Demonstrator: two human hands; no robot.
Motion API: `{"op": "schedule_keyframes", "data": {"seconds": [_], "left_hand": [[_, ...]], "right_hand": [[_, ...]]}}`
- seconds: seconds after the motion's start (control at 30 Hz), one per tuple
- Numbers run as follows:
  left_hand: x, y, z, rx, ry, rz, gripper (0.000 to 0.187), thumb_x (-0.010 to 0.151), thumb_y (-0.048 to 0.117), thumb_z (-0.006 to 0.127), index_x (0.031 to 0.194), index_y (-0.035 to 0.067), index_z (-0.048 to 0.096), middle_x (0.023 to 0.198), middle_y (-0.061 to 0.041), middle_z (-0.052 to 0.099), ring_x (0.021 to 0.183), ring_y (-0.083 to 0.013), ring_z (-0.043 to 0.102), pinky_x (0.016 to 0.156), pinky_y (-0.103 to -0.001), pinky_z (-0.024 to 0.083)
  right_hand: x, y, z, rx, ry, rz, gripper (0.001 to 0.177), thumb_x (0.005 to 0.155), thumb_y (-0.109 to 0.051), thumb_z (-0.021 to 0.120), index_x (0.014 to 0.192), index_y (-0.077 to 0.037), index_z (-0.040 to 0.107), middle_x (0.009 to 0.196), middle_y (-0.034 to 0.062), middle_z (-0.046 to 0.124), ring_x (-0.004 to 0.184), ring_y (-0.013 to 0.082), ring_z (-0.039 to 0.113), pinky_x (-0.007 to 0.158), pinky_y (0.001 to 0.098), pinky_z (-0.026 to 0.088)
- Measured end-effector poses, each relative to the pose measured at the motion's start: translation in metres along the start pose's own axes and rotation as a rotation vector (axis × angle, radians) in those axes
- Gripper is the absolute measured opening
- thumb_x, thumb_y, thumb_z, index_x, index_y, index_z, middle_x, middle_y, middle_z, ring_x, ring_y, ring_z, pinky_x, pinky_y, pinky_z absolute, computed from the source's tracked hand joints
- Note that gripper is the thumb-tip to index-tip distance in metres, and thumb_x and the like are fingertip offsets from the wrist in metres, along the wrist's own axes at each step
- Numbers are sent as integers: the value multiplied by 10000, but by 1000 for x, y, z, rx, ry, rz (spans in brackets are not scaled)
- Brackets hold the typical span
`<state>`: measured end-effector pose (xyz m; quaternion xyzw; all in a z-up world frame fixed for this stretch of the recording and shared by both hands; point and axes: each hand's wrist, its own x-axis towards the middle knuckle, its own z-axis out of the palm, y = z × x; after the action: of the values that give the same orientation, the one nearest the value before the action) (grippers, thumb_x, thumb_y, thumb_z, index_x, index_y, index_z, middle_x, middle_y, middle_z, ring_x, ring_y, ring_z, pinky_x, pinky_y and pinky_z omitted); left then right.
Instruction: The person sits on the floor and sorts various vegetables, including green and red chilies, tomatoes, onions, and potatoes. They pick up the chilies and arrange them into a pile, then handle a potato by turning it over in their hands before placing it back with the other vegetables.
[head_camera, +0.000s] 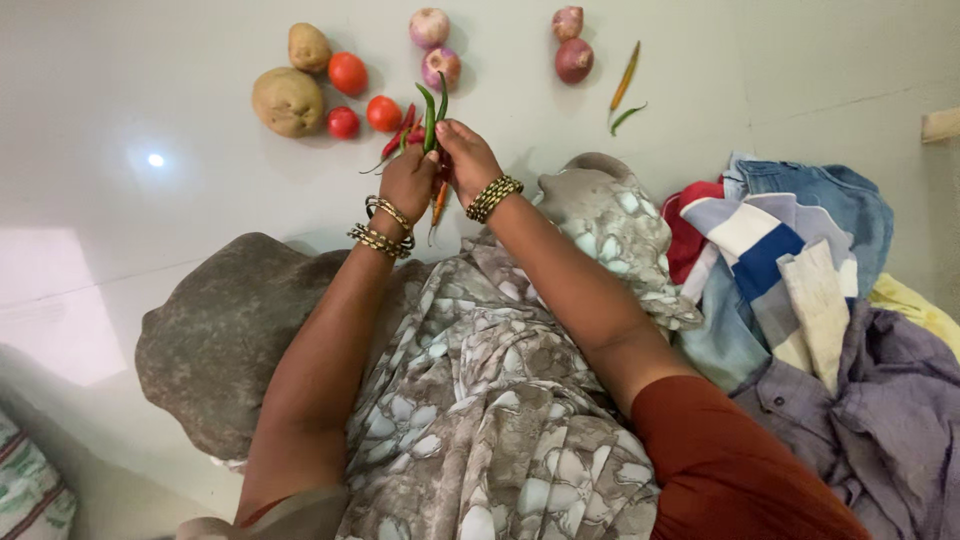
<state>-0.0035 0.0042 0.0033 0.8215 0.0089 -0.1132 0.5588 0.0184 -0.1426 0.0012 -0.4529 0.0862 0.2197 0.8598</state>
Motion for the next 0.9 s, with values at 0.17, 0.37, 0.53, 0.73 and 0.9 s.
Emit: {"op": "schedule_keyframes", "data": {"seconds": [0.17,0.37,0.53,0.73,0.9], "left_hand": [[-3,4,7,307,-45,175,282,1034,286,578,944,28,652,823,-193,694,768,-370,658,683,-493,491],[-13,11,18,243,-223,35,285,1017,298,542,880,77,659,684,-102,704,664,-261,694,670,-428,523],[-9,-7,29,-91,-177,-89,282,1014,302,543,897,58,618,697,-89,677,627,-228,690,609,-382,541],[10,-38,20,-103,-5,-118,326,1020,328,562,901,32,629,737,-108,709,644,-239,701,594,-381,531],[14,-52,22,87,-31,-43,329,1001,337,545,979,35,672,866,-173,729,786,-337,720,716,-462,558]], "right_hand": [[1,-23,2,102,103,9,221,1051,-263,499,1054,-61,590,1064,129,735,917,203,731,715,317,573],[10,-36,-12,113,128,-53,239,1049,-301,560,1049,-63,583,1077,136,730,934,222,725,702,330,574],[15,-36,-13,97,178,-77,325,1016,-367,574,1100,-57,622,1067,134,737,924,231,744,730,333,620],[7,-15,0,-203,69,71,328,1051,-359,629,1221,-80,639,945,29,647,748,131,587,620,295,486],[7,7,9,-145,9,87,324,1038,-291,642,1223,-33,576,1057,83,709,910,173,702,848,344,624]]}}
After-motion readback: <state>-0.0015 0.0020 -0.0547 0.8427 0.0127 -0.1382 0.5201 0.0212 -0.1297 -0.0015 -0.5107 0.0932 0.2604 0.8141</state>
